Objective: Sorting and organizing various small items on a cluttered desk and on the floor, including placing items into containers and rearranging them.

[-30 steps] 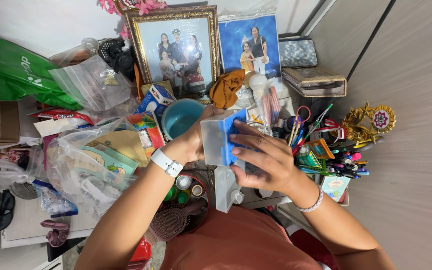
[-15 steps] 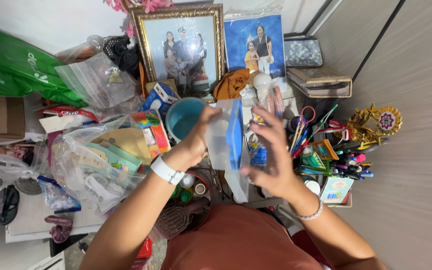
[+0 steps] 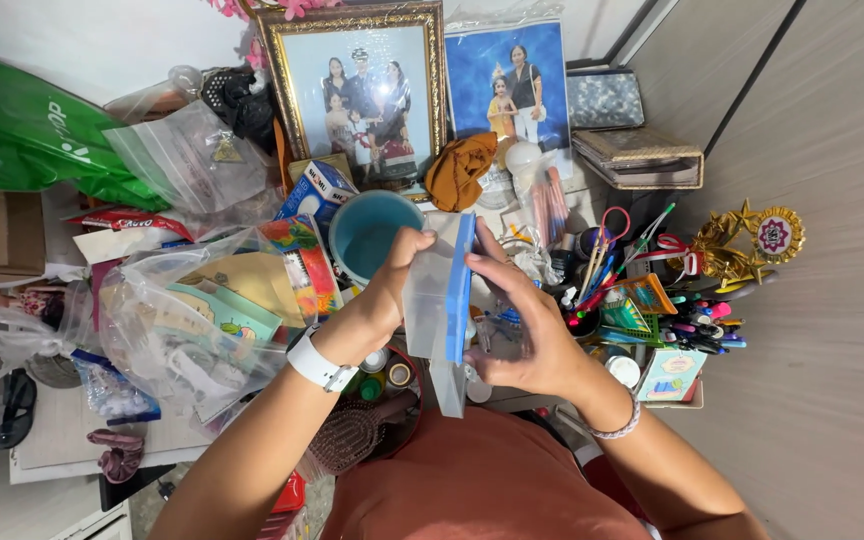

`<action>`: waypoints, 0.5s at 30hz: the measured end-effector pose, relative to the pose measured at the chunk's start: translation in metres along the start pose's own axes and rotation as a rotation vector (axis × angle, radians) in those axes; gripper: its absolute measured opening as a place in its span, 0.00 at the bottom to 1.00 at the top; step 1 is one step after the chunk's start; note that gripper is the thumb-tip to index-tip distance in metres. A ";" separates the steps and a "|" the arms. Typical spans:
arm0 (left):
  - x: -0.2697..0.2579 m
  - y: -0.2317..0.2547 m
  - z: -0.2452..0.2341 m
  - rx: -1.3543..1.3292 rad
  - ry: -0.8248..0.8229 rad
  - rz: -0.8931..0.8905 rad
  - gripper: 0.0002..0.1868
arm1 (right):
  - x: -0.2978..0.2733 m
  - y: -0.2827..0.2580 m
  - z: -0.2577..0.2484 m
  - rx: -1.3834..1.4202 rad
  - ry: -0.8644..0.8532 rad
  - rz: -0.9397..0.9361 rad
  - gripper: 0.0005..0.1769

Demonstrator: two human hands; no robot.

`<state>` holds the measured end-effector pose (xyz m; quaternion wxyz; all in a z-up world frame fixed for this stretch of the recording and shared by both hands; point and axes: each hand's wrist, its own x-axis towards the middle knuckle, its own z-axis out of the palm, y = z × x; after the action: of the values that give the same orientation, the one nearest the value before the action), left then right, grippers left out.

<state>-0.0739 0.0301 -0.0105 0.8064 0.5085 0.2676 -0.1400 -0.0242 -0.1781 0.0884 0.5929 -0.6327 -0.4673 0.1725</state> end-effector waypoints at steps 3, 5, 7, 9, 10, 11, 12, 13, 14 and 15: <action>-0.004 -0.010 -0.003 0.024 0.002 0.024 0.32 | -0.001 -0.004 0.001 0.014 -0.028 0.007 0.55; -0.004 -0.013 -0.007 0.037 0.004 0.042 0.34 | -0.001 -0.001 -0.001 0.031 -0.042 0.015 0.55; -0.004 -0.018 -0.012 0.065 -0.002 0.058 0.36 | -0.004 0.008 -0.004 0.082 -0.048 0.002 0.53; 0.000 -0.021 -0.010 0.081 -0.010 0.068 0.37 | -0.003 0.005 -0.001 0.043 -0.054 -0.026 0.52; 0.001 -0.024 -0.009 0.096 -0.014 0.078 0.39 | -0.003 0.003 0.000 0.008 -0.063 -0.055 0.52; 0.002 -0.026 -0.009 0.096 -0.016 0.079 0.39 | -0.003 0.003 0.000 0.007 -0.063 -0.055 0.52; 0.004 -0.027 -0.010 0.110 -0.019 0.089 0.40 | -0.003 0.004 0.001 -0.022 -0.071 -0.072 0.52; 0.005 -0.029 -0.010 0.125 -0.023 0.099 0.42 | -0.003 0.004 0.001 -0.051 -0.080 -0.088 0.51; 0.005 -0.031 -0.012 0.125 -0.023 0.098 0.42 | -0.004 0.005 0.001 -0.051 -0.079 -0.087 0.51; 0.006 -0.033 -0.015 0.139 -0.027 0.107 0.43 | -0.004 0.006 0.002 -0.070 -0.092 -0.094 0.52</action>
<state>-0.0899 0.0289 -0.0434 0.7788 0.5750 0.2190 -0.1219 -0.0251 -0.1792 0.0811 0.5559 -0.6218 -0.5291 0.1566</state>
